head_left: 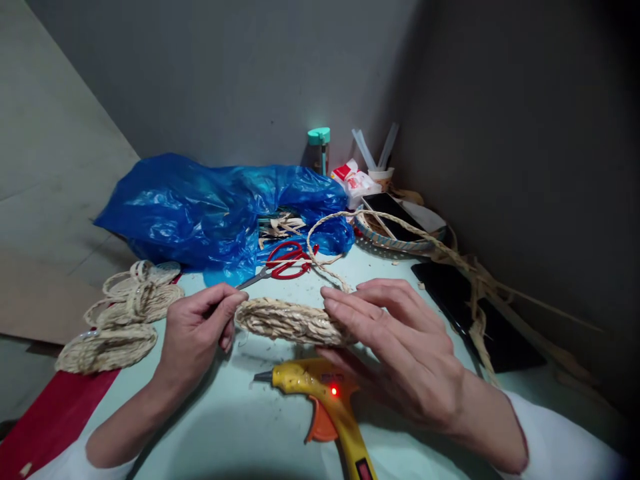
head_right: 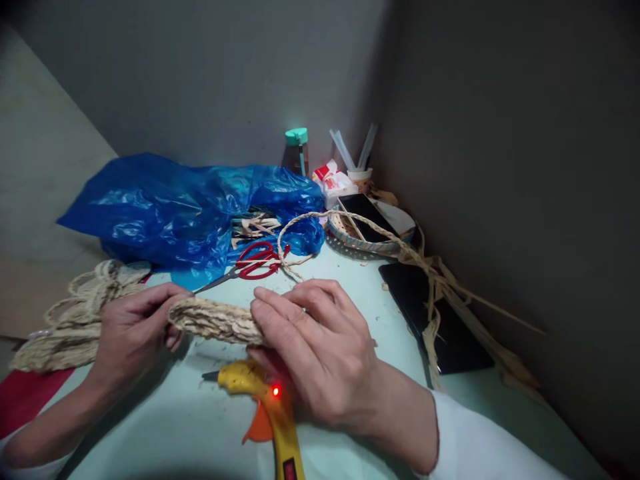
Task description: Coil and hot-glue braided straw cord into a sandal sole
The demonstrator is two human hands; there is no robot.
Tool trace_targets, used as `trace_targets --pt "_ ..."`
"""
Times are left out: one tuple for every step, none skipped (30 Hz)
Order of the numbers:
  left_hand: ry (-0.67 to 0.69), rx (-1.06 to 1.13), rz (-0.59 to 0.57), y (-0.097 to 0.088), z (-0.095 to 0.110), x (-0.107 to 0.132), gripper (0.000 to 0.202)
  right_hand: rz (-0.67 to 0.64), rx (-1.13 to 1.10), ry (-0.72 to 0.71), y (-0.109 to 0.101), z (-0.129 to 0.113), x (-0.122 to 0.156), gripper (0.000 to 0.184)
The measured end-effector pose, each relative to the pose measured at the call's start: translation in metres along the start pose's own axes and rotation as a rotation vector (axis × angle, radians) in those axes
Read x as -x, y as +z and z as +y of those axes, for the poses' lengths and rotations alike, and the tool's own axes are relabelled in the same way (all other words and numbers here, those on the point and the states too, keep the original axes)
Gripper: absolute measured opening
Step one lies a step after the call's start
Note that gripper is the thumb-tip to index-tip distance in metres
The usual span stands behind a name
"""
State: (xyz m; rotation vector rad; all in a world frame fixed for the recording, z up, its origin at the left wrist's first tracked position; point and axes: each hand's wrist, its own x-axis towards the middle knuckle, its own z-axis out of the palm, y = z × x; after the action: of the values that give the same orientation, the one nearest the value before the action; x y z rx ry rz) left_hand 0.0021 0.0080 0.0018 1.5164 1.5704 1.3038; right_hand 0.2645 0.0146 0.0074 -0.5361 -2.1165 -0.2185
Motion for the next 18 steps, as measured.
trace_targets --pt "-0.026 0.029 -0.017 0.001 -0.001 0.000 0.032 -0.002 -0.014 0.017 0.000 0.000 0.000 0.032" --pt "-0.057 0.073 -0.025 0.002 -0.003 0.000 0.034 -0.002 -0.030 0.032 0.001 0.001 0.001 0.034" --pt "-0.095 0.132 -0.026 0.003 -0.004 0.000 0.037 0.006 -0.049 0.047 0.002 0.001 0.002 0.036" --pt "-0.137 0.203 -0.023 0.004 -0.004 0.000 0.042 0.020 -0.070 0.061 0.003 0.001 0.002 0.039" --pt "-0.172 0.273 -0.016 0.006 -0.004 0.001 0.047 0.038 -0.087 0.077 0.005 0.002 0.002 0.042" --pt "-0.197 0.331 -0.011 0.008 -0.002 0.002 0.049 0.058 -0.098 0.093 0.006 0.003 0.002 0.044" --pt "-0.214 0.376 -0.015 0.011 0.000 0.005 0.048 0.077 -0.101 0.106 0.007 0.004 0.002 0.046" --pt "-0.222 0.405 -0.027 0.014 0.004 0.008 0.041 0.095 -0.095 0.115 0.008 0.005 0.002 0.047" --pt "-0.240 0.438 -0.049 0.019 0.009 0.012 0.029 0.111 -0.085 0.122 0.009 0.006 0.001 0.047" --pt "-0.280 0.514 -0.085 0.024 0.015 0.016 0.018 0.124 -0.075 0.126 0.009 0.007 0.001 0.047" --pt "-0.322 0.608 -0.113 0.031 0.022 0.021 0.021 0.138 -0.069 0.132 0.010 0.008 0.001 0.046" --pt "-0.367 0.691 -0.143 0.038 0.028 0.026 0.026 0.147 -0.069 0.140 0.011 0.008 0.001 0.046" --pt "-0.391 0.784 -0.167 0.046 0.034 0.030 0.029 0.155 -0.072 0.146 0.011 0.008 0.001 0.045" --pt "-0.411 0.855 -0.194 0.054 0.040 0.034 0.032 0.163 -0.078 0.148 0.012 0.008 0.001 0.044" --pt "-0.409 0.907 -0.196 0.061 0.045 0.036 0.035 0.171 -0.083 0.147 0.014 0.007 0.002 0.042" --pt "-0.418 0.931 -0.187 0.067 0.050 0.037 0.036 0.175 -0.087 0.148 0.015 0.006 0.002 0.041" --pt "-0.426 0.944 -0.167 0.072 0.054 0.037 0.035 0.176 -0.094 0.150 0.016 0.004 0.003 0.039" --pt "-0.432 0.951 -0.151 0.075 0.057 0.036 0.032 0.172 -0.101 0.155 0.017 0.003 0.004 0.038"
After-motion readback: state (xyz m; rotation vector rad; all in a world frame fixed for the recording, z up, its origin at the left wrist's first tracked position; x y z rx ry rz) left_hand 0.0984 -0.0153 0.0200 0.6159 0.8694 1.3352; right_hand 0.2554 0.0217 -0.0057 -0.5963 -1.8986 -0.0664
